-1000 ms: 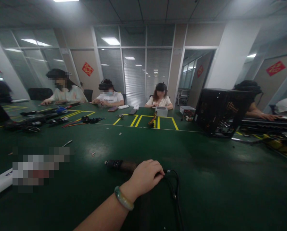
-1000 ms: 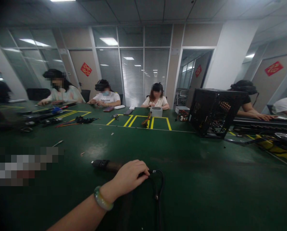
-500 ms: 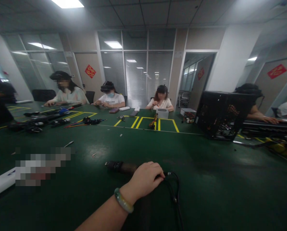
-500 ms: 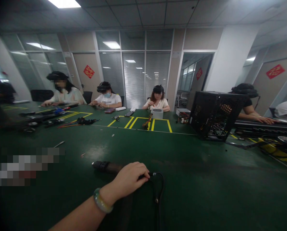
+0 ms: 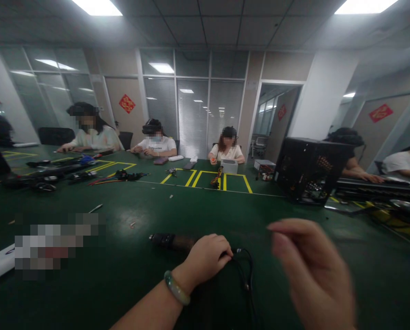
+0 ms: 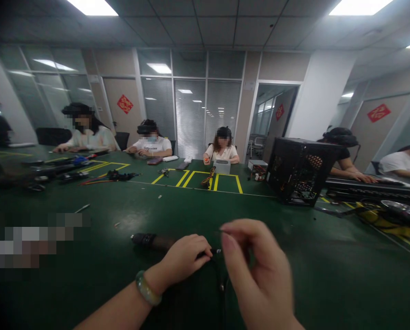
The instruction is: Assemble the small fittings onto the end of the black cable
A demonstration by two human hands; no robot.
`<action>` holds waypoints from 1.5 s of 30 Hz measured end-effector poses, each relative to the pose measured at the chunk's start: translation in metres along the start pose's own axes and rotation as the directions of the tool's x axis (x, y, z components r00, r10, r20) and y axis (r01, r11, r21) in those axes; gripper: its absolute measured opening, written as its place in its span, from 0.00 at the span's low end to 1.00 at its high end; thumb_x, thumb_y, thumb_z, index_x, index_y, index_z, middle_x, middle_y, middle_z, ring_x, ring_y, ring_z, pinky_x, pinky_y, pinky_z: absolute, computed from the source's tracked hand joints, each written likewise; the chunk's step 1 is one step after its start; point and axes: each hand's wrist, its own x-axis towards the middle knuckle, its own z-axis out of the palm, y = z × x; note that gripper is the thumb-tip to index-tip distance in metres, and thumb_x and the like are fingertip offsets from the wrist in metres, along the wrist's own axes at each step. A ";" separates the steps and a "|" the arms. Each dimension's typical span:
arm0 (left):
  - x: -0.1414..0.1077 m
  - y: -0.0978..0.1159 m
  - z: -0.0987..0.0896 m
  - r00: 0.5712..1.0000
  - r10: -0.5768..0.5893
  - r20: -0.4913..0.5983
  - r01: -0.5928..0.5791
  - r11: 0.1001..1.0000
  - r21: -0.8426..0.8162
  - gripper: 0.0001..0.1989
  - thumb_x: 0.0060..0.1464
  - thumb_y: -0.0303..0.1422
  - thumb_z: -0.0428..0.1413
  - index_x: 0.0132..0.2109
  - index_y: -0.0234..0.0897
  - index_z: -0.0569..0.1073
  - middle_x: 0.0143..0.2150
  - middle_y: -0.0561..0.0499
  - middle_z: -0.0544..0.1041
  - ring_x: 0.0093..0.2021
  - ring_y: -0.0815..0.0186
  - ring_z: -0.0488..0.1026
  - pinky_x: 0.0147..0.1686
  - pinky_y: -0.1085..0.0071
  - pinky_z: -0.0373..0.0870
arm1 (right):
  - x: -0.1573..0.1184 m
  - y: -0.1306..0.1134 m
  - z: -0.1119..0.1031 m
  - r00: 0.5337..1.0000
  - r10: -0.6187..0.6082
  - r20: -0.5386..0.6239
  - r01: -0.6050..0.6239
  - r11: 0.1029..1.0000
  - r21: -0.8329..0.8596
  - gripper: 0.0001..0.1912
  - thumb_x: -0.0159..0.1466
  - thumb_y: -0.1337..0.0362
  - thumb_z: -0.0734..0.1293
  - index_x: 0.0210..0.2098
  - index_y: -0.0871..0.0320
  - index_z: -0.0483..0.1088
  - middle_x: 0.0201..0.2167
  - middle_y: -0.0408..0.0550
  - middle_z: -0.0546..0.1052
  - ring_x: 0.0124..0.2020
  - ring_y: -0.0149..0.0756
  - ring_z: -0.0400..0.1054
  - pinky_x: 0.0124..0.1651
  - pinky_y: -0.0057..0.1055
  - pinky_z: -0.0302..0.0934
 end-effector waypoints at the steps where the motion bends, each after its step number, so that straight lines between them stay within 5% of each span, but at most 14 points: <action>1: 0.000 0.000 0.000 1.000 0.002 -0.001 -0.002 1.000 0.005 0.03 0.58 0.32 0.57 0.39 0.41 0.74 0.39 0.54 0.74 0.41 0.64 0.69 0.43 0.69 0.62 | 0.008 0.010 0.008 0.995 0.044 0.093 -0.034 0.993 -0.109 0.09 0.65 0.59 0.65 0.38 0.58 0.72 0.35 0.48 0.75 0.32 0.35 0.69 0.32 0.29 0.63; 3: 0.000 0.001 0.000 1.000 0.005 -0.003 -0.005 1.000 0.016 0.03 0.58 0.32 0.56 0.39 0.41 0.74 0.39 0.53 0.74 0.41 0.64 0.70 0.43 0.68 0.62 | 0.016 0.037 0.023 0.939 0.197 0.281 -0.069 0.911 -0.407 0.10 0.65 0.58 0.64 0.30 0.56 0.72 0.27 0.44 0.74 0.26 0.34 0.66 0.28 0.28 0.56; 7: 0.000 0.001 0.001 1.000 0.007 -0.016 -0.006 0.999 0.031 0.03 0.58 0.32 0.56 0.39 0.41 0.74 0.39 0.54 0.74 0.41 0.64 0.70 0.42 0.68 0.62 | 0.001 0.085 0.040 0.868 0.376 0.324 -0.053 0.719 -0.693 0.10 0.64 0.60 0.64 0.27 0.56 0.71 0.27 0.46 0.75 0.27 0.36 0.67 0.28 0.29 0.50; 15: 0.000 -0.003 0.004 0.999 0.002 -0.043 -0.002 1.000 -0.007 0.02 0.59 0.32 0.56 0.39 0.42 0.73 0.38 0.56 0.74 0.41 0.65 0.69 0.42 0.68 0.62 | -0.011 0.108 0.043 0.767 0.468 0.440 -0.110 0.770 -0.628 0.04 0.60 0.62 0.66 0.31 0.53 0.73 0.30 0.43 0.77 0.31 0.37 0.69 0.30 0.28 0.52; 26: 0.003 -0.003 0.005 1.000 -0.010 -0.011 0.010 0.999 -0.035 0.03 0.58 0.30 0.55 0.39 0.42 0.72 0.39 0.55 0.74 0.41 0.64 0.69 0.41 0.68 0.61 | -0.011 0.117 0.050 0.794 0.468 0.388 -0.193 0.799 -0.570 0.04 0.60 0.64 0.65 0.32 0.52 0.73 0.30 0.41 0.77 0.32 0.34 0.70 0.33 0.25 0.55; 45: 0.002 -0.001 0.002 1.000 -0.001 -0.027 0.000 1.000 -0.025 0.04 0.58 0.32 0.55 0.42 0.41 0.72 0.39 0.53 0.74 0.42 0.63 0.70 0.46 0.65 0.63 | -0.004 0.121 0.048 0.755 0.463 0.464 -0.279 0.868 -0.412 0.04 0.61 0.65 0.66 0.34 0.58 0.73 0.31 0.43 0.77 0.30 0.31 0.71 0.30 0.23 0.57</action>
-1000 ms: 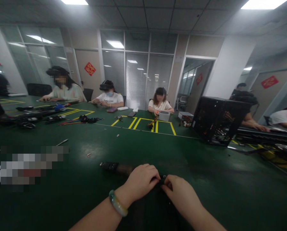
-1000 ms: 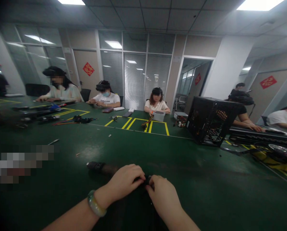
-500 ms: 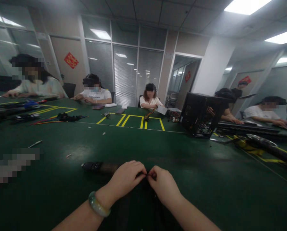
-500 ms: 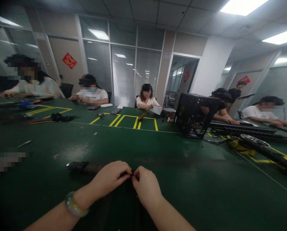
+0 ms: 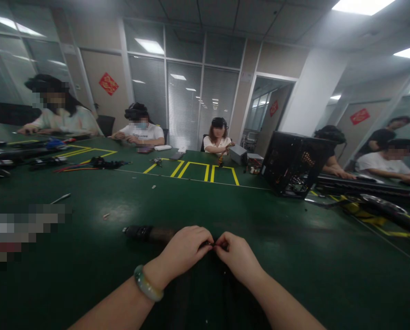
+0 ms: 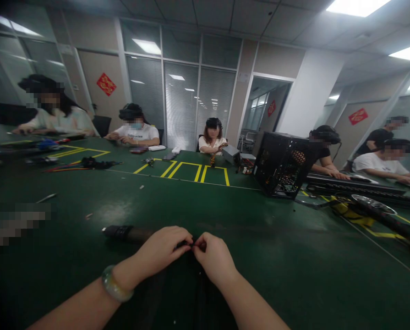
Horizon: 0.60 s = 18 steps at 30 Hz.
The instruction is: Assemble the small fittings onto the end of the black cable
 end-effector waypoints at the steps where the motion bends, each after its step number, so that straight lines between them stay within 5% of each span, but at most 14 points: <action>1: -0.001 0.000 0.000 1.000 0.003 -0.003 -0.003 1.000 0.001 0.05 0.57 0.32 0.56 0.42 0.41 0.72 0.39 0.53 0.74 0.42 0.63 0.70 0.46 0.65 0.63 | 0.000 0.001 0.000 1.000 0.001 0.005 -0.001 1.000 0.011 0.05 0.61 0.65 0.66 0.34 0.58 0.73 0.30 0.43 0.77 0.30 0.31 0.71 0.29 0.23 0.57; 8: -0.004 0.002 -0.001 1.000 0.021 -0.005 -0.021 1.000 0.007 0.11 0.52 0.23 0.54 0.43 0.41 0.71 0.40 0.53 0.74 0.43 0.63 0.69 0.48 0.66 0.62 | 0.000 0.003 0.001 1.000 0.004 0.008 -0.005 0.999 0.045 0.04 0.60 0.67 0.65 0.34 0.58 0.73 0.30 0.43 0.78 0.30 0.31 0.71 0.30 0.23 0.57; 18: -0.003 -0.001 0.001 1.000 0.006 -0.020 -0.006 1.000 -0.026 0.08 0.55 0.26 0.54 0.42 0.41 0.72 0.40 0.53 0.74 0.42 0.64 0.70 0.48 0.66 0.63 | 0.000 0.004 0.002 0.999 -0.035 -0.016 0.035 0.999 0.007 0.03 0.59 0.68 0.65 0.33 0.58 0.71 0.28 0.41 0.75 0.28 0.30 0.69 0.28 0.23 0.56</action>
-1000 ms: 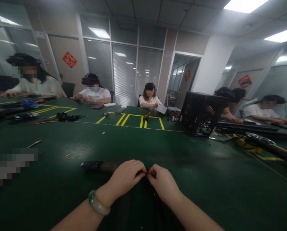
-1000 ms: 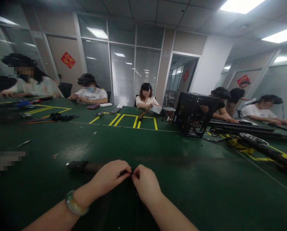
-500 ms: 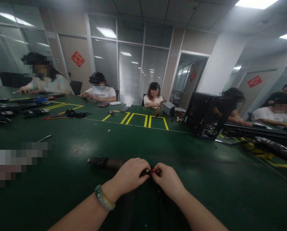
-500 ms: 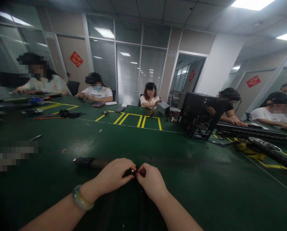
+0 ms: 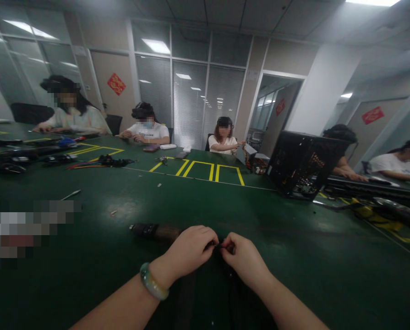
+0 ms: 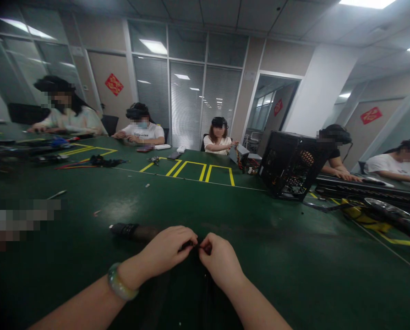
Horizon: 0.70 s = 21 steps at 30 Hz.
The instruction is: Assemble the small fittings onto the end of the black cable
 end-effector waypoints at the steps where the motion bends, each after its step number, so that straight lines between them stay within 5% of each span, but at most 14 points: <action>1: 0.000 0.000 0.000 1.000 -0.002 0.000 0.002 1.000 0.002 0.07 0.56 0.26 0.54 0.41 0.40 0.72 0.40 0.53 0.74 0.43 0.64 0.70 0.48 0.66 0.63 | 0.000 0.000 0.000 1.000 -0.004 0.009 0.004 1.000 -0.002 0.03 0.59 0.68 0.65 0.33 0.58 0.71 0.28 0.41 0.75 0.28 0.31 0.69 0.28 0.23 0.56; 21: 0.002 0.000 -0.001 0.999 0.037 0.008 -0.037 0.999 0.030 0.04 0.59 0.31 0.55 0.42 0.40 0.73 0.39 0.52 0.75 0.43 0.63 0.71 0.48 0.65 0.63 | 0.001 -0.001 0.003 0.999 -0.021 0.045 0.021 1.000 0.005 0.04 0.61 0.66 0.64 0.33 0.57 0.71 0.29 0.42 0.77 0.30 0.33 0.70 0.31 0.25 0.56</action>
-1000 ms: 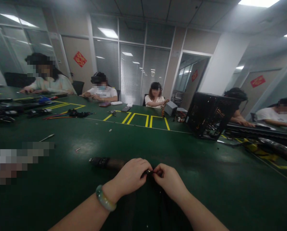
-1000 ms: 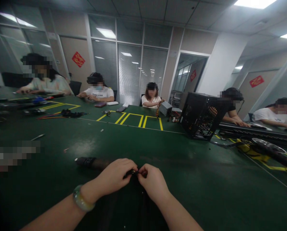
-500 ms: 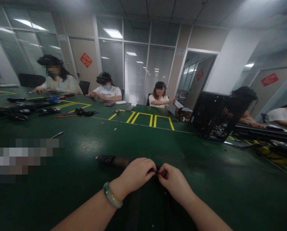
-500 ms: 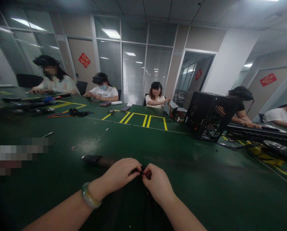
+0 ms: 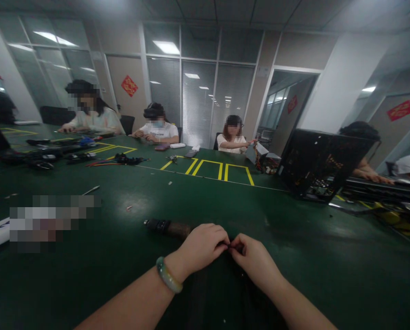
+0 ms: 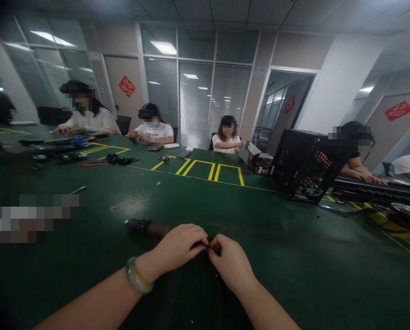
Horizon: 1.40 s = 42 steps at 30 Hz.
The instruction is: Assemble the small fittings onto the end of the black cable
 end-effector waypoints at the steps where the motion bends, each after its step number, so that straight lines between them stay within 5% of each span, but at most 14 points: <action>1: 0.000 0.000 0.000 1.000 0.005 0.000 -0.005 1.000 0.002 0.04 0.59 0.31 0.55 0.42 0.41 0.73 0.39 0.52 0.75 0.43 0.63 0.71 0.49 0.65 0.63 | 0.000 0.000 0.000 1.000 0.003 0.007 -0.003 1.000 0.003 0.04 0.61 0.66 0.64 0.33 0.57 0.71 0.30 0.42 0.77 0.31 0.33 0.71 0.31 0.25 0.57; 15: 0.000 0.003 -0.002 0.997 -0.082 -0.009 0.083 0.997 0.010 0.05 0.58 0.31 0.56 0.42 0.40 0.70 0.40 0.54 0.74 0.43 0.63 0.70 0.45 0.65 0.64 | -0.004 -0.004 -0.007 0.998 0.058 0.005 -0.058 0.996 0.065 0.06 0.62 0.63 0.63 0.33 0.57 0.71 0.30 0.43 0.77 0.30 0.33 0.71 0.30 0.24 0.58; 28: -0.001 0.000 0.002 0.997 -0.079 -0.021 0.079 0.997 -0.004 0.06 0.57 0.31 0.57 0.43 0.41 0.70 0.40 0.54 0.74 0.43 0.62 0.70 0.46 0.65 0.64 | 0.001 0.004 0.000 0.999 0.019 -0.050 -0.016 0.998 0.061 0.03 0.61 0.65 0.64 0.30 0.57 0.69 0.26 0.41 0.74 0.28 0.32 0.69 0.29 0.24 0.55; 42: 0.000 0.004 0.000 0.998 -0.056 -0.017 0.057 0.998 0.024 0.08 0.55 0.29 0.56 0.43 0.41 0.71 0.41 0.54 0.74 0.43 0.62 0.70 0.47 0.64 0.63 | 0.001 0.008 0.001 1.000 0.027 0.017 -0.028 0.998 0.062 0.02 0.61 0.65 0.65 0.32 0.56 0.70 0.29 0.40 0.76 0.30 0.32 0.70 0.29 0.24 0.57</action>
